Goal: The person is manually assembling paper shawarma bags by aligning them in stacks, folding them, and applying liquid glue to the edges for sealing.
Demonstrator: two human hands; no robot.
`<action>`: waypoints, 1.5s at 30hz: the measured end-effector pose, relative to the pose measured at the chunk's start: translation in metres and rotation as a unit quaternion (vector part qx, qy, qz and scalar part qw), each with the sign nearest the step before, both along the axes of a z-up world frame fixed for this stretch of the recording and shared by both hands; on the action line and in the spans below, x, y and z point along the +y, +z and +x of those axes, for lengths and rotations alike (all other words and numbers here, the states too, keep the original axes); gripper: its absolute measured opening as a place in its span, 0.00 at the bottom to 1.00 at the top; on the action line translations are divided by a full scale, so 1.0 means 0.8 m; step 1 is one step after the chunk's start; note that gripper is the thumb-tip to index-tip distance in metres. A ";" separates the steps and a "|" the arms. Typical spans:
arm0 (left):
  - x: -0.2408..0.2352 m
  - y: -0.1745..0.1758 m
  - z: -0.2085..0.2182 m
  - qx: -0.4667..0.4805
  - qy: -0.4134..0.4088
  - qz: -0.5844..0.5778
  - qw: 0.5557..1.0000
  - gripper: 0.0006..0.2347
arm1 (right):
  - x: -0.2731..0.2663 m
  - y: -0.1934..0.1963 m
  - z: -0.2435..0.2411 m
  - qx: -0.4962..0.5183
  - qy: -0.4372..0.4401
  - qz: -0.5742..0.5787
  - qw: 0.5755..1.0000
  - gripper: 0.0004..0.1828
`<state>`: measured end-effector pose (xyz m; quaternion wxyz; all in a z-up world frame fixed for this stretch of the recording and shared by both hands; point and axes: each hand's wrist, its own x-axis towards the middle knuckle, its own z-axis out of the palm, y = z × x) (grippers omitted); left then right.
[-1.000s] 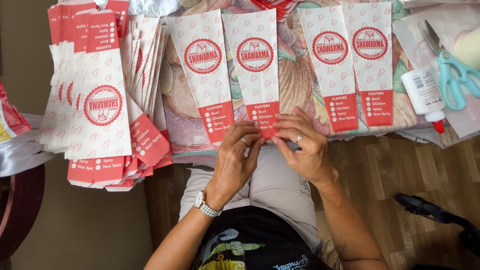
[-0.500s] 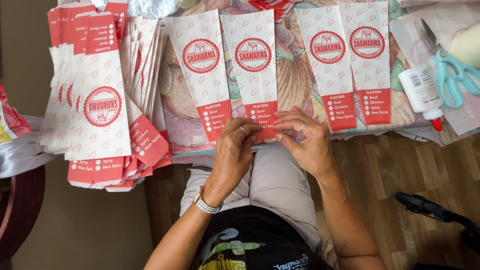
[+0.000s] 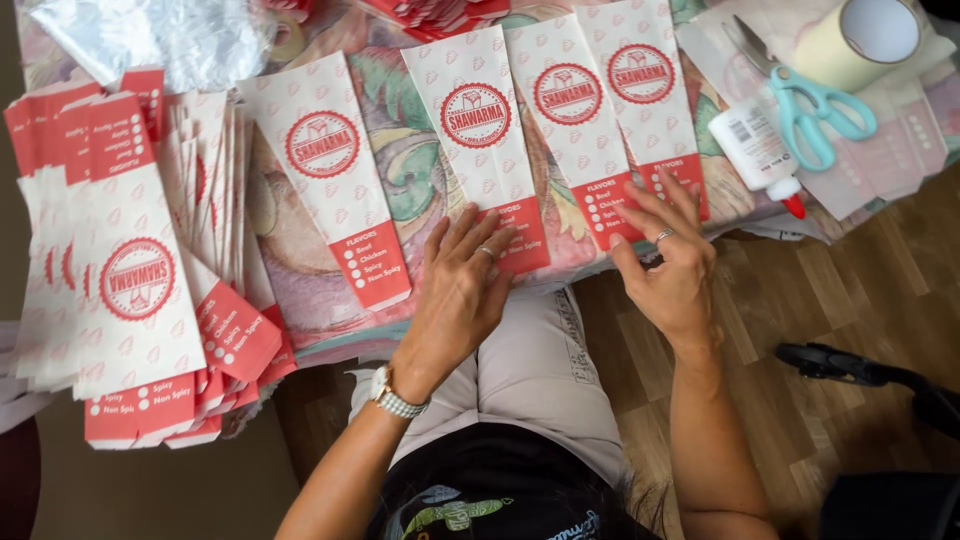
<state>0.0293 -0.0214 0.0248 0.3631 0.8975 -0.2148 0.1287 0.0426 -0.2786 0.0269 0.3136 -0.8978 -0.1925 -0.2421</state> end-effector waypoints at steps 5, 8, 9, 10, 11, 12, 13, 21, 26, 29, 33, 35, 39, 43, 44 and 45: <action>-0.042 -0.015 0.016 -0.014 -0.011 -0.016 1.000 0.18 | -0.005 -0.018 0.000 0.001 -0.018 -0.009 1.000 0.17; -0.052 -0.017 0.020 -0.019 -0.006 -0.021 1.000 0.18 | -0.009 -0.027 0.003 -0.007 -0.030 -0.010 0.999 0.17; -0.054 -0.017 0.020 -0.021 -0.005 -0.026 0.999 0.19 | -0.008 -0.028 0.002 -0.008 -0.035 -0.009 0.999 0.16; -0.055 -0.019 0.021 -0.021 -0.004 -0.025 0.999 0.19 | -0.009 -0.029 0.003 -0.008 -0.034 -0.008 0.999 0.16; -0.055 -0.020 0.022 -0.019 -0.003 -0.031 0.999 0.19 | -0.010 -0.029 0.004 -0.003 -0.034 -0.001 0.999 0.17; -0.056 -0.022 0.022 -0.017 -0.001 -0.038 0.999 0.20 | -0.010 -0.029 0.004 0.002 -0.032 0.006 0.999 0.17; -0.056 -0.020 0.020 -0.016 0.001 -0.038 0.999 0.20 | -0.011 -0.031 0.004 0.003 -0.031 0.006 0.999 0.17; -0.064 -0.019 0.021 -0.024 0.006 -0.080 0.997 0.19 | -0.019 -0.038 0.006 0.003 -0.044 0.006 0.999 0.17; -0.046 0.005 0.002 -0.081 0.030 -0.124 0.988 0.15 | -0.011 -0.016 0.001 -0.005 -0.030 0.009 0.999 0.17; 0.009 0.005 -0.017 -0.129 0.080 -0.067 0.986 0.15 | -0.008 -0.009 -0.002 -0.020 -0.016 0.014 1.000 0.15; 0.100 -0.020 -0.043 -0.118 0.208 0.115 0.964 0.23 | 0.018 0.000 -0.005 -0.043 0.017 0.041 0.998 0.11; 0.101 -0.021 -0.049 -0.094 0.207 0.100 0.969 0.24 | 0.040 0.007 -0.004 -0.045 0.038 0.047 0.997 0.12; 0.066 -0.027 -0.049 -0.065 0.175 0.018 0.982 0.23 | 0.087 0.016 -0.006 -0.036 0.095 0.070 0.992 0.13; 0.037 -0.022 -0.048 -0.105 0.167 0.018 0.980 0.21 | 0.130 0.016 -0.011 -0.037 0.165 0.048 0.984 0.12; 0.037 -0.023 -0.047 -0.115 0.169 -0.001 0.979 0.20 | 0.139 0.012 -0.013 -0.039 0.201 0.052 0.978 0.12; 0.037 -0.023 -0.046 -0.126 0.172 -0.020 0.977 0.18 | 0.147 0.007 -0.015 -0.040 0.236 0.055 0.969 0.13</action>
